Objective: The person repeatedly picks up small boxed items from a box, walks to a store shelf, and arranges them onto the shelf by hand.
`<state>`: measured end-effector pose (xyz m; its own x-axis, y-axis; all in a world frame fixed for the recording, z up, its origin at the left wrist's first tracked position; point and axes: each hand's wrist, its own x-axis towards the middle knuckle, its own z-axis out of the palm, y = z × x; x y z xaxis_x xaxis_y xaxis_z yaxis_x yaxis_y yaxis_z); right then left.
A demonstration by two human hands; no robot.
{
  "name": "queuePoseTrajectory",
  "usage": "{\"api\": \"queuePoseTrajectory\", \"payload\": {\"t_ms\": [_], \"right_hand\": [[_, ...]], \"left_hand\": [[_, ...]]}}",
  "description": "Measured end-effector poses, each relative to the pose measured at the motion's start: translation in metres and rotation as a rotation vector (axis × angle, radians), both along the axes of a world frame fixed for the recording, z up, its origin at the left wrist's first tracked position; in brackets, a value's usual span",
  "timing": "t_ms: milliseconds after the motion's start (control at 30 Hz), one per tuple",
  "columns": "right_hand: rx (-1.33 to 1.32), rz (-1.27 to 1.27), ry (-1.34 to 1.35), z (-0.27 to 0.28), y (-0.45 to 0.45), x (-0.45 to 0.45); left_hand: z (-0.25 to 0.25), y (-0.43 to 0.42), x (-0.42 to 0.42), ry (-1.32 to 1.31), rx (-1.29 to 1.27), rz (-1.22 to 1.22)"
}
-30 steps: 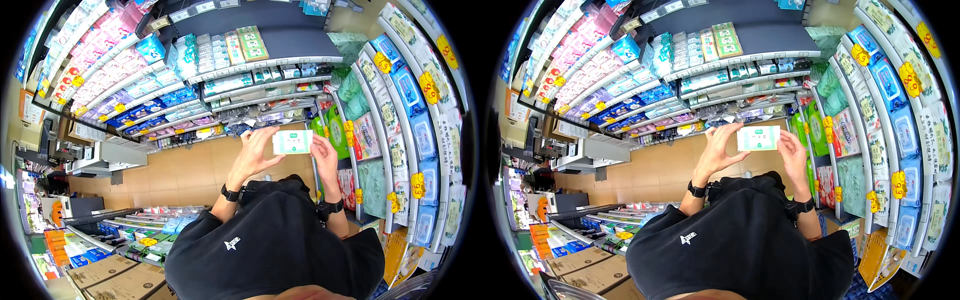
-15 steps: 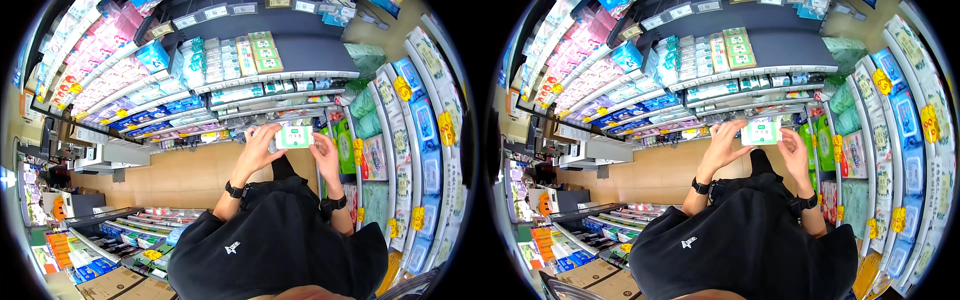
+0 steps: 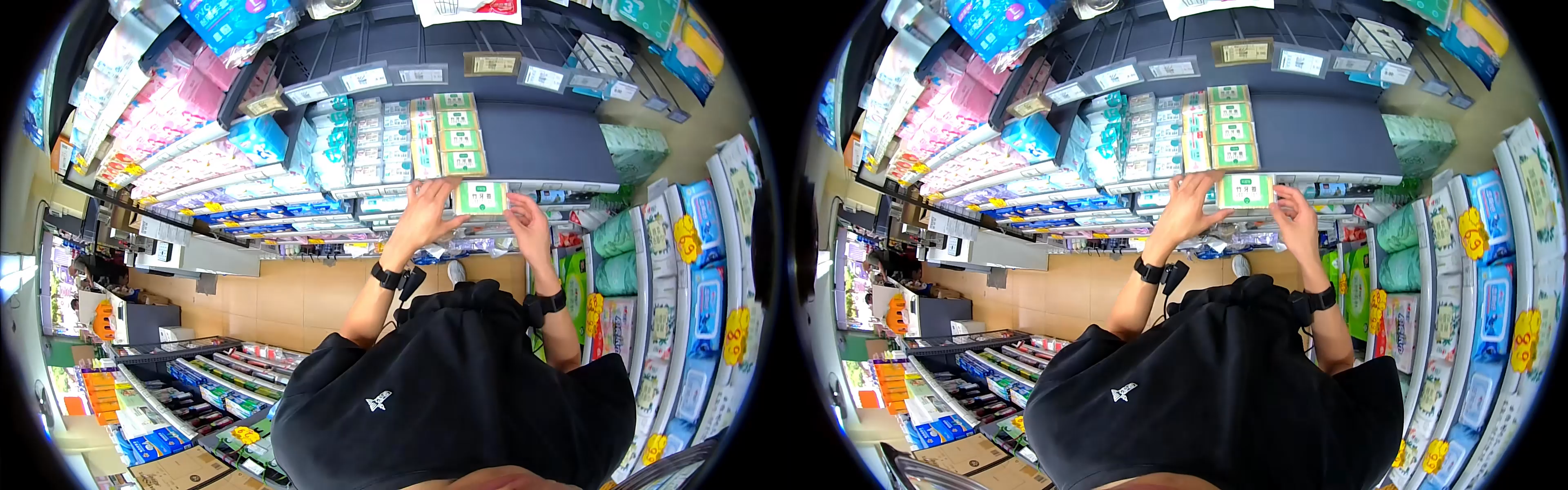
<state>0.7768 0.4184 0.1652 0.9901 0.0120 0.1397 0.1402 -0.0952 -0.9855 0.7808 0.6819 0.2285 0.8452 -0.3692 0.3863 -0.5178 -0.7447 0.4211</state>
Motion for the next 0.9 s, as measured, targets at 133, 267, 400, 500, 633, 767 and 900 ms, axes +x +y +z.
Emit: {"api": "queuePoseTrajectory", "payload": {"t_ms": [133, 267, 400, 500, 633, 767, 900], "right_hand": [[-0.007, 0.05, 0.078, 0.001, 0.0, 0.065], [-0.018, 0.058, 0.065, -0.004, 0.006, 0.128], [-0.224, 0.021, 0.003, -0.012, 0.013, 0.19], [-0.248, 0.039, -0.048, -0.012, 0.02, 0.226], [-0.22, 0.066, -0.034, -0.028, 0.024, 0.277], [-0.243, 0.118, -0.007, -0.043, 0.03, 0.32], [-0.28, 0.144, 0.119, -0.013, 0.04, 0.316]], "left_hand": [[-0.007, 0.005, 0.065, -0.06, 0.073, -0.022], [-0.009, 0.012, 0.131, -0.018, 0.131, -0.019], [-0.016, 0.019, 0.192, -0.021, 0.238, -0.024], [-0.025, 0.022, 0.231, -0.092, 0.307, 0.003], [-0.03, 0.023, 0.276, 0.103, 0.212, 0.005], [-0.02, 0.016, 0.305, 0.112, 0.524, 0.064], [-0.061, 0.023, 0.345, 0.05, 0.541, 0.055]]}}
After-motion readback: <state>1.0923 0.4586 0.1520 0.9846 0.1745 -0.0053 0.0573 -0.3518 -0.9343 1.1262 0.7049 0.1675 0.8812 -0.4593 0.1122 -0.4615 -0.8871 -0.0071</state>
